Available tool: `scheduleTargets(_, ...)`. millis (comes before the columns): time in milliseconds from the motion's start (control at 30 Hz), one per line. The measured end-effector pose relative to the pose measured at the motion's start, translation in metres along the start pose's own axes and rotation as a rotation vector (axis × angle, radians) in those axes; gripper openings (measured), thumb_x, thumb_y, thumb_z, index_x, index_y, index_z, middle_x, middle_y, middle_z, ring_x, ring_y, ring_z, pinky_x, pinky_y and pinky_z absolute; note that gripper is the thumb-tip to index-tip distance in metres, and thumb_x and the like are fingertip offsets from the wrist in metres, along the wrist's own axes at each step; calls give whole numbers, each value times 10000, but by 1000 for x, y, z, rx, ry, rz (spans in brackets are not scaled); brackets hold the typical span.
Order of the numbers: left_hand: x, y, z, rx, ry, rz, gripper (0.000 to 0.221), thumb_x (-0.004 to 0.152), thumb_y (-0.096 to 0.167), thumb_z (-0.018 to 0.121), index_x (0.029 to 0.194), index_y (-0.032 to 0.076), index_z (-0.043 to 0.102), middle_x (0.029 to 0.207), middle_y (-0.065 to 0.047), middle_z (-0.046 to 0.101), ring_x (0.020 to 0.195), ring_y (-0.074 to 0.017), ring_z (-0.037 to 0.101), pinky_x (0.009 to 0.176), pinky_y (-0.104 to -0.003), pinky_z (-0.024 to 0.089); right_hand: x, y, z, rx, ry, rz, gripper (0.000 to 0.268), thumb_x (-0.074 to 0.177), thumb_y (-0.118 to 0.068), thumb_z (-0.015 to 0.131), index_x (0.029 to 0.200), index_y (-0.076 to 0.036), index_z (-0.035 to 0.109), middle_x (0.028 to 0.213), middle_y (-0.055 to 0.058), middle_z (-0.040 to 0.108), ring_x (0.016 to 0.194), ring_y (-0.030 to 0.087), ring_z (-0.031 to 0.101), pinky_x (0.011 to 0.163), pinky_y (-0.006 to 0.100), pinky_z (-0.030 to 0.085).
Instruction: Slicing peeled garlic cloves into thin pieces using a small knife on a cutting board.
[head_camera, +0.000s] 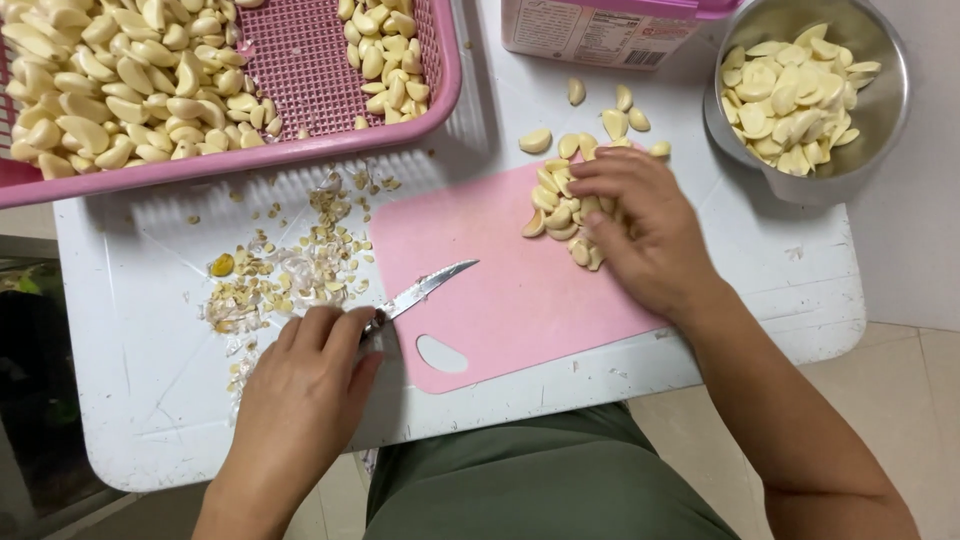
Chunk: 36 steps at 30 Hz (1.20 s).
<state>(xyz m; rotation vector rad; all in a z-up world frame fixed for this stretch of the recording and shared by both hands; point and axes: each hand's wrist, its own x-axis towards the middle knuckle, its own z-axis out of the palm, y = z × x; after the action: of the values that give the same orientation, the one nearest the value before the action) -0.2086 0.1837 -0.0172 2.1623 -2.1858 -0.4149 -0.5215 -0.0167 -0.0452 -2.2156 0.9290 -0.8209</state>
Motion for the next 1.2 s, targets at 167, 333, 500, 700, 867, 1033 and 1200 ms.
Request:
scheduleTargets(167, -6, -4, 10, -46, 72, -11, 360, 967, 100, 629, 1326, 133, 638, 1140, -90, 644, 938, -337, 623, 698, -482, 541, -6, 8, -7, 254, 309, 109, 278, 923, 161, 409, 882, -73, 554, 946, 83, 561, 885, 190, 519, 1010, 413, 456)
scheduleTargets(333, -7, 2, 11, -116, 107, -22, 435, 938, 33, 597, 1366, 110, 602, 1117, -139, 599, 917, -375, 618, 687, -501, 538, -3, 2, -5, 473, 262, 165, 288, 904, 131, 350, 788, -60, 532, 712, 44, 495, 568, 99, 403, 533, 236, 330)
scheduleTargets(500, -2, 16, 2, -526, 19, -136, 457, 966, 78, 493, 1419, 23, 525, 1300, -186, 504, 982, -428, 661, 757, -541, 544, 11, -17, 11, -236, -93, -154, 171, 1005, -90, 750, 1167, -73, 800, 1092, 91, 798, 1043, 293, 701, 946, 443, 531)
scheduleTargets(700, 12, 41, 7, -585, 171, -95, 459, 1052, 200, 513, 1486, 49, 526, 1017, -268, 757, 935, -529, 730, 748, -626, 580, 19, -3, 38, -423, -202, -209, 127, 929, -182, 800, 1041, -127, 824, 1118, 16, 763, 1074, 272, 636, 904, 405, 517)
scheduleTargets(867, 32, 45, 11, -828, 181, -102, 424, 1054, 192, 501, 1434, 57, 634, 841, -188, 780, 814, -397, 752, 709, -499, 599, 18, -18, 38, -275, -84, -90, 113, 1048, -208, 746, 1125, -164, 816, 1087, -22, 771, 975, 201, 694, 846, 305, 564)
scheduleTargets(1033, 51, 53, 20, -1068, 200, -66, 424, 1093, 228, 439, 1403, 48, 665, 793, -136, 785, 718, -272, 703, 682, -423, 573, 12, -39, 43, 626, 71, 456, 174, 1060, -109, 677, 1185, 1, 723, 1049, 126, 770, 780, 117, 743, 642, 167, 602)
scheduleTargets(1200, 55, 72, 18, -1262, 239, 36, 358, 1097, 183, 503, 1411, 78, 640, 721, -74, 762, 585, -161, 617, 582, -309, 538, -9, -15, 69, 1098, 190, 672, 236, 1015, -122, 715, 1165, 53, 664, 953, 177, 751, 703, 206, 789, 603, 233, 685)
